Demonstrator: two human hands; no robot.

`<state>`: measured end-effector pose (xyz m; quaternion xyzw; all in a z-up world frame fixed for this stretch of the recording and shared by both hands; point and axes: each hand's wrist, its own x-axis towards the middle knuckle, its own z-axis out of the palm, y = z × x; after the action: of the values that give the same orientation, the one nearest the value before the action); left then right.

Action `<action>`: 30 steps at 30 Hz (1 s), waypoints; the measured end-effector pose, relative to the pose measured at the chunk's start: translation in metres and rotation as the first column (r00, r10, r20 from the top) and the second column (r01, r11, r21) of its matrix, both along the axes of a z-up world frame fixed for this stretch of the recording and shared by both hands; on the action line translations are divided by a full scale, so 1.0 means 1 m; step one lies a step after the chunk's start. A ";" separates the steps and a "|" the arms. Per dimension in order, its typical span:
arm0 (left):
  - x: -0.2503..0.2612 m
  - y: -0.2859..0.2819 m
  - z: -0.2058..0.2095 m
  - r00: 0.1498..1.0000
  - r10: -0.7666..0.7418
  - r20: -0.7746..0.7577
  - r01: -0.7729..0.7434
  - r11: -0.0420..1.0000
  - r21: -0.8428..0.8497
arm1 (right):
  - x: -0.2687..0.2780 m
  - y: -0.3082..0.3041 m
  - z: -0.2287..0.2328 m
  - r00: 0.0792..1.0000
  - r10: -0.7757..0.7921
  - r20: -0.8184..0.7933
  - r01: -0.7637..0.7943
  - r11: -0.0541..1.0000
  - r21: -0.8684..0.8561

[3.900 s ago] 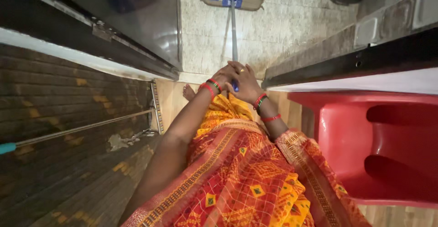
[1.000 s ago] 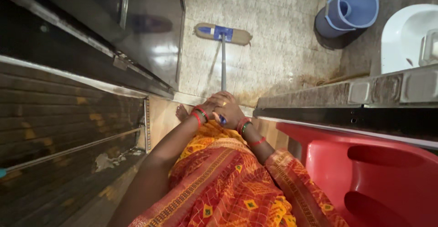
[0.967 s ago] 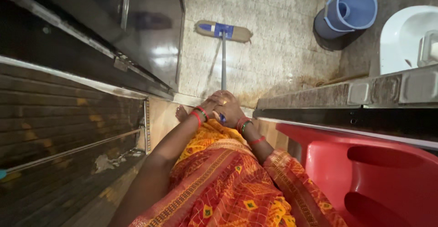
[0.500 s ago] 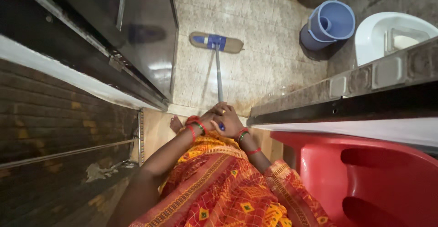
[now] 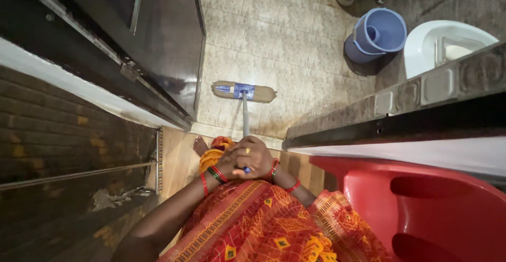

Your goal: The person mops the floor in a bathroom using a microfiber flat mop, pushing the mop back and forth across the tiles.

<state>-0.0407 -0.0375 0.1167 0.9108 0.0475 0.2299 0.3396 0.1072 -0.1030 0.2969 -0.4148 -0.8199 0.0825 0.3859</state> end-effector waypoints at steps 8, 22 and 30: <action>0.011 0.012 -0.014 0.992 -0.020 -0.121 0.013 0.998 -0.061 | 0.008 0.009 -0.015 1.000 0.007 -0.014 -0.006 0.997 0.073; 0.086 0.113 -0.050 0.969 -0.083 -0.231 0.088 0.996 0.011 | 0.045 0.059 -0.110 0.864 -0.184 0.469 0.413 0.793 -0.449; 0.109 0.087 -0.029 0.782 -0.002 -0.623 0.272 0.901 0.338 | 0.056 0.035 -0.147 0.886 -0.241 0.397 0.411 0.806 -0.427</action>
<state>0.0685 0.0496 0.0880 0.9870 0.0370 -0.0964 0.1235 0.1628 -0.0680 0.1502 -0.6444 -0.7370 0.1539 0.1340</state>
